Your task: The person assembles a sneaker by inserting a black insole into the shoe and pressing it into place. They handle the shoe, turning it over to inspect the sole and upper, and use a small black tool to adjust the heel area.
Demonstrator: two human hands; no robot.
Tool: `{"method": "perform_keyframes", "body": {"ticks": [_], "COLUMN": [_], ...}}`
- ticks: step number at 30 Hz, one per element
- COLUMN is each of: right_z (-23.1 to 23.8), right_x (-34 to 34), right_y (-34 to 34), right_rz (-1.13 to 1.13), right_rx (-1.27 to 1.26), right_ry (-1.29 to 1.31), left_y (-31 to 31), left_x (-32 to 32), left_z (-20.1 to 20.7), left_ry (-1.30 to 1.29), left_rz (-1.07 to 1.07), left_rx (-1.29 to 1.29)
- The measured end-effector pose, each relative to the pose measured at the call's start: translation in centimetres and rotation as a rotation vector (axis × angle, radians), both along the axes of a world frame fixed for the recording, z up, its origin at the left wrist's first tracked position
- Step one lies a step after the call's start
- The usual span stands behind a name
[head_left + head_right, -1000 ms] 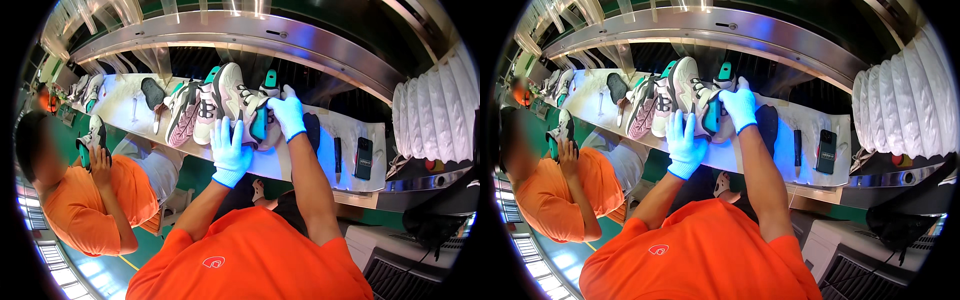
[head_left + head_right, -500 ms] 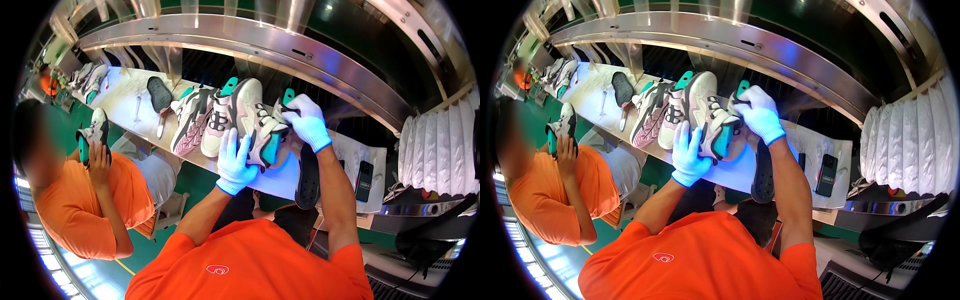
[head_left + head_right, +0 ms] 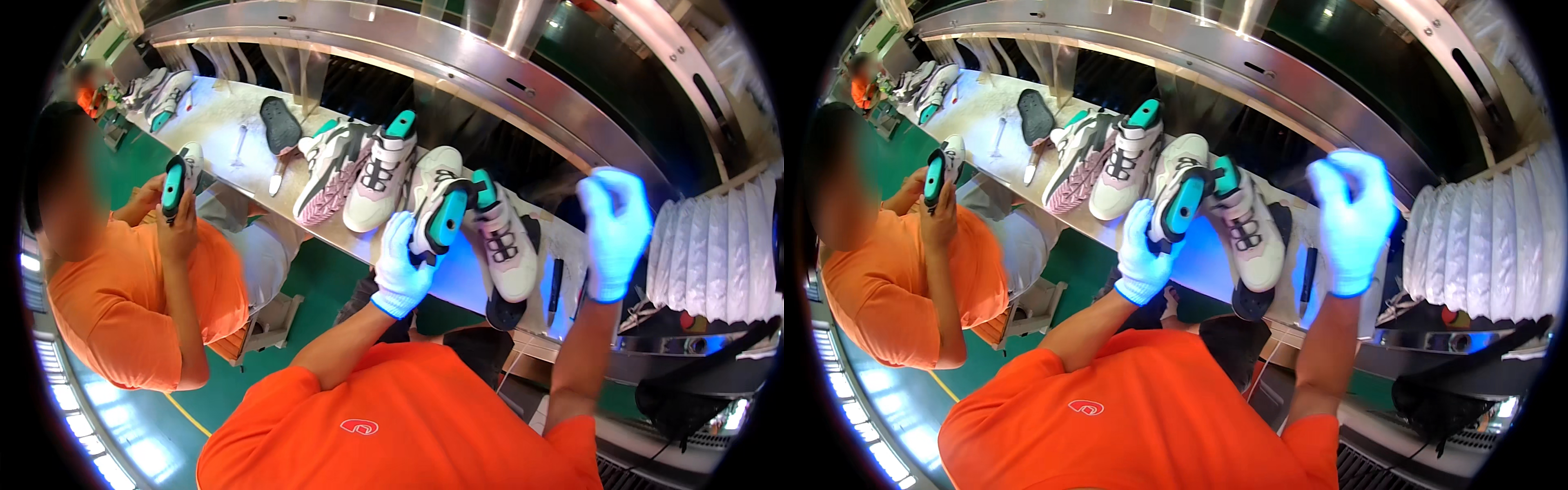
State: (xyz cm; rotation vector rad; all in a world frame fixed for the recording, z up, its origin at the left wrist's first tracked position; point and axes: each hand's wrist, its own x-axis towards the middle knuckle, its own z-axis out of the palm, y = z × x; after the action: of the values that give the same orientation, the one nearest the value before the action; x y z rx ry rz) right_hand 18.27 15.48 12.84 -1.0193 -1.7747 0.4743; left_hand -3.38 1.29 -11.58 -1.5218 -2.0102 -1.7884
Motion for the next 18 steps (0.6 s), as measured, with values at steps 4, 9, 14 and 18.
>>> {"method": "perform_keyframes", "body": {"ticks": [4, 9, 14, 18], "right_z": [-6.8, -12.7, -12.2, -11.9], "right_x": [-0.3, -3.2, -7.3, -5.5], "right_y": [-4.7, -5.3, -1.8, 1.2], "right_rz": [-0.008, -0.006, 0.002, 0.084], "right_rx": [-0.143, -0.413, -0.468, -0.545], "right_ry": [-0.387, -0.914, -1.016, -0.854], "left_y": [-1.2, -1.6, -2.7, -3.1], "left_x": [-0.2, -1.1, -3.4, -3.8], "left_z": [0.0, 2.2, 4.4, 5.5], "left_ry": [-0.058, -0.206, -0.051, -0.142], "left_rz": [0.016, 0.015, 0.005, -0.064], "left_rx": [-0.057, -0.186, -0.395, -0.411]}}
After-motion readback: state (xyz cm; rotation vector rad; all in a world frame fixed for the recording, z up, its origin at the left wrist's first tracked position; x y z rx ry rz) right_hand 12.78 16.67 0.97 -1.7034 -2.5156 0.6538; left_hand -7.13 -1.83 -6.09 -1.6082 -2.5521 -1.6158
